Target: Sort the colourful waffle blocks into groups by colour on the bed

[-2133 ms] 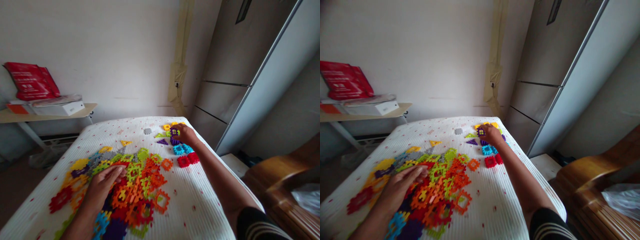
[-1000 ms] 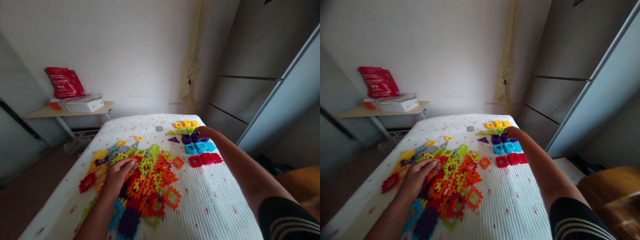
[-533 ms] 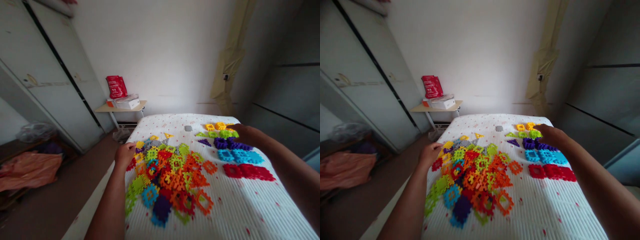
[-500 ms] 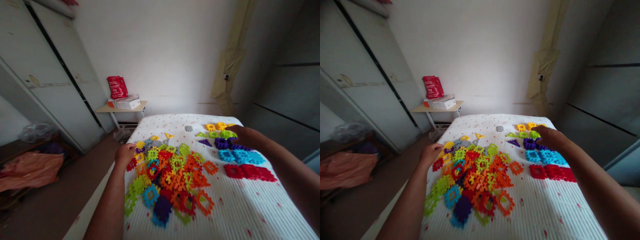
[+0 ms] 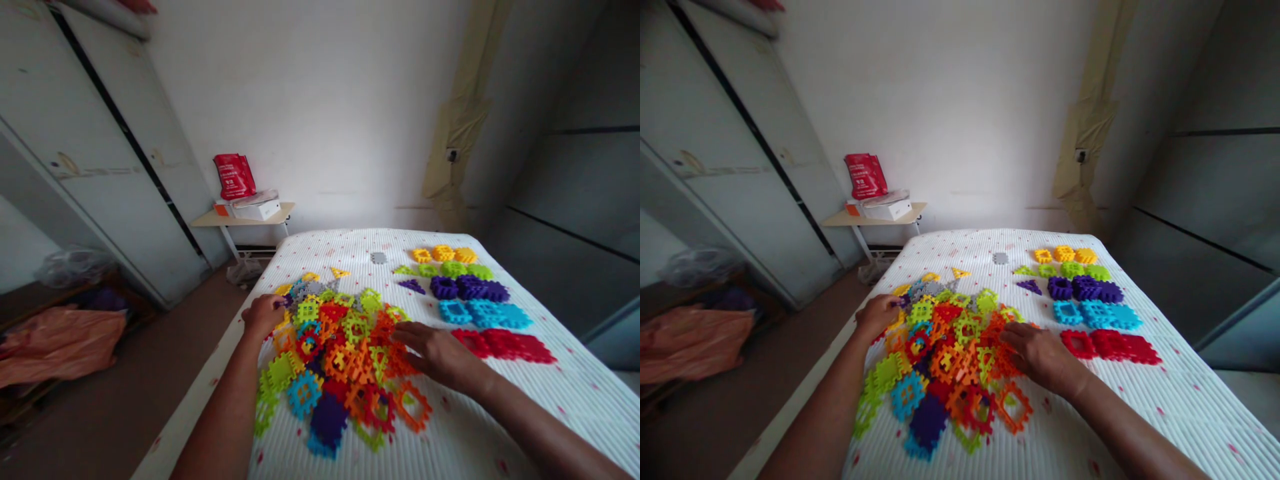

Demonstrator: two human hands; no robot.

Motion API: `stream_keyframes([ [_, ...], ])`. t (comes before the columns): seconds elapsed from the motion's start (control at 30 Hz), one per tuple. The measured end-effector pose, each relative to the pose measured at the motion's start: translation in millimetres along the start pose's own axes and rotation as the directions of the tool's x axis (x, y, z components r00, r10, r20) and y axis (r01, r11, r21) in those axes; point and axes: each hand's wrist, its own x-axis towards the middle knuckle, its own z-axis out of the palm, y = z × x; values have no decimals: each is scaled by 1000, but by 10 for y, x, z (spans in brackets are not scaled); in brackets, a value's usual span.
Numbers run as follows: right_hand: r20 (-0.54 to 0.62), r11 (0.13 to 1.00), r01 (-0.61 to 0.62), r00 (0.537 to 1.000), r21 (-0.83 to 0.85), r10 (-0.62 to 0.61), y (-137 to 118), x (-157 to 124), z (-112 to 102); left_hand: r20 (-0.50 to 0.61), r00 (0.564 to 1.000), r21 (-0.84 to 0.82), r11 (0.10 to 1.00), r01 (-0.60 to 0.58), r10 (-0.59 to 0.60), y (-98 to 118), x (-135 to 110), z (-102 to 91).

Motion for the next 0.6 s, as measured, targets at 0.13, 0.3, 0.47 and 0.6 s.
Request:
stream_keyframes([
  [0.13,-2,1000,0,1000,-2,0,3,13,88,-58,998,-42,999,-29,26,-17,-3,48],
  [0.3,-63,1000,29,998,-7,-29,62,5,242,-124,989,-137,986,-91,74,-36,23,127],
  [0.47,-136,1000,27,990,16,-25,101,-7,332,-159,985,-227,968,-104,69,-15,13,162],
  [0.6,-168,999,19,986,43,-12,96,-7,348,-146,986,-302,946,-120,78,11,-31,157],
])
